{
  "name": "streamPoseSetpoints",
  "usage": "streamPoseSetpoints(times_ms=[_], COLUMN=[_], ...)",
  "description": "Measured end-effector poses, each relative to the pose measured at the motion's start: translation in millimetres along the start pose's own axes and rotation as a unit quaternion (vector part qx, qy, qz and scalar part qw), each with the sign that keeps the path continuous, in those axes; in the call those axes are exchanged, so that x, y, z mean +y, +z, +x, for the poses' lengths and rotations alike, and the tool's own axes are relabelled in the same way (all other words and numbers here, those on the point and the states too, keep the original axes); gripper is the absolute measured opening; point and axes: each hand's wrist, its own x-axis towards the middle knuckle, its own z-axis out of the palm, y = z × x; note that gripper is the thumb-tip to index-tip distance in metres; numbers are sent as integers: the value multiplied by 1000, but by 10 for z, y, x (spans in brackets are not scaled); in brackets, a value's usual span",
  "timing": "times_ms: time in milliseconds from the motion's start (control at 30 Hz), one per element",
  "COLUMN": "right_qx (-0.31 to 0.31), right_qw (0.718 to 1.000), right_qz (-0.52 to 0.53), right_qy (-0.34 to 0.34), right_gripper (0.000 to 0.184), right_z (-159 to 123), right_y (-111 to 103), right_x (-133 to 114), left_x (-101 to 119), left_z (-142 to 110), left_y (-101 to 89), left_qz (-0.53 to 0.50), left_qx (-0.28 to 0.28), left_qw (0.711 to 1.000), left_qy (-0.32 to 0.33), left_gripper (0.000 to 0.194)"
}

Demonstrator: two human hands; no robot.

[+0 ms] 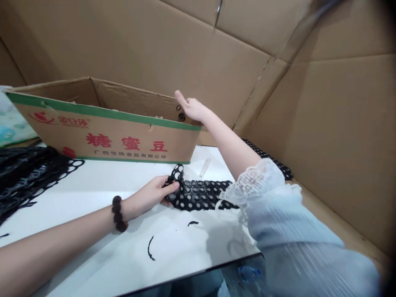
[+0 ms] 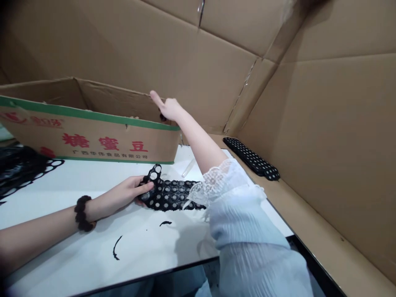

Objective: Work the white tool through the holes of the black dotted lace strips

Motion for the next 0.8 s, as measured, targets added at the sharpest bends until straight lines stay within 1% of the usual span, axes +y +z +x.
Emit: streamPoseSetpoints(times_ms=[33, 67, 100, 133, 200, 233, 267, 300, 333, 367, 400, 467, 500, 533, 567, 600, 633, 667, 700, 733, 767, 800], right_qx=[-39, -54, -44, -19, 37, 46, 38, 16, -20, -69, -121, -230, -256, -252, -234, -206, -178, -156, -141, -133, -128, -126], right_qw=[999, 998, 998, 999, 998, 996, 994, 993, 991, 986, 976, 944, 930, 924, 923, 925, 928, 928, 927, 924, 920, 918], right_qz=[-1, 4, 13, 22, 52, 70, 90, 109, 129, 151, 177, 228, 252, 271, 282, 288, 292, 298, 308, 322, 334, 344], right_qy=[27, 41, 38, 20, -24, -38, -43, -38, -18, 7, 33, 62, 77, 96, 116, 135, 149, 159, 162, 161, 157, 153], right_gripper=[65, 65, 64, 62, 56, 52, 48, 45, 44, 45, 47, 48, 45, 41, 39, 36, 34, 33, 32, 31, 31, 30], right_z=[34, 15, -56, -176, -539, -759, -989, -1213, -1420, -1599, -1745, -1931, -1977, -1999, -2006, -2003, -1997, -1992, -1990, -1994, -2003, -2016], right_y=[20, 17, -3, -35, -97, -114, -116, -101, -72, -32, 13, 98, 131, 153, 165, 169, 165, 159, 151, 144, 141, 142], right_x=[-19, -50, -95, -150, -280, -341, -390, -423, -436, -430, -410, -350, -323, -305, -297, -301, -315, -336, -362, -392, -423, -456], left_x=[-5, -9, -11, -12, -8, -5, 0, 5, 10, 15, 19, 26, 28, 32, 35, 40, 46, 53, 61, 69, 77, 85], left_z=[-3, -4, -4, -3, 2, 4, 5, 5, 6, 8, 11, 24, 31, 36, 37, 33, 21, 3, -20, -45, -68, -87], left_y=[-8, -17, -25, -33, -48, -55, -60, -63, -65, -64, -63, -61, -63, -67, -75, -85, -95, -105, -112, -114, -109, -97], left_qz=[-13, -28, -44, -61, -102, -122, -138, -148, -152, -151, -146, -116, -84, -33, 39, 126, 219, 305, 379, 437, 481, 513], left_qx=[-2, 0, 3, 6, 13, 15, 17, 19, 22, 25, 29, 38, 55, 91, 151, 224, 296, 350, 379, 378, 355, 323], left_qw=[1000, 1000, 999, 998, 994, 992, 989, 988, 987, 986, 987, 991, 993, 992, 983, 959, 916, 862, 809, 768, 744, 734], left_qy=[4, 10, 17, 23, 34, 39, 44, 50, 54, 58, 61, 63, 66, 75, 93, 122, 160, 201, 241, 276, 299, 307], left_gripper=[29, 27, 25, 23, 18, 15, 14, 13, 14, 16, 18, 23, 26, 30, 34, 40, 47, 52, 54, 52, 47, 43])
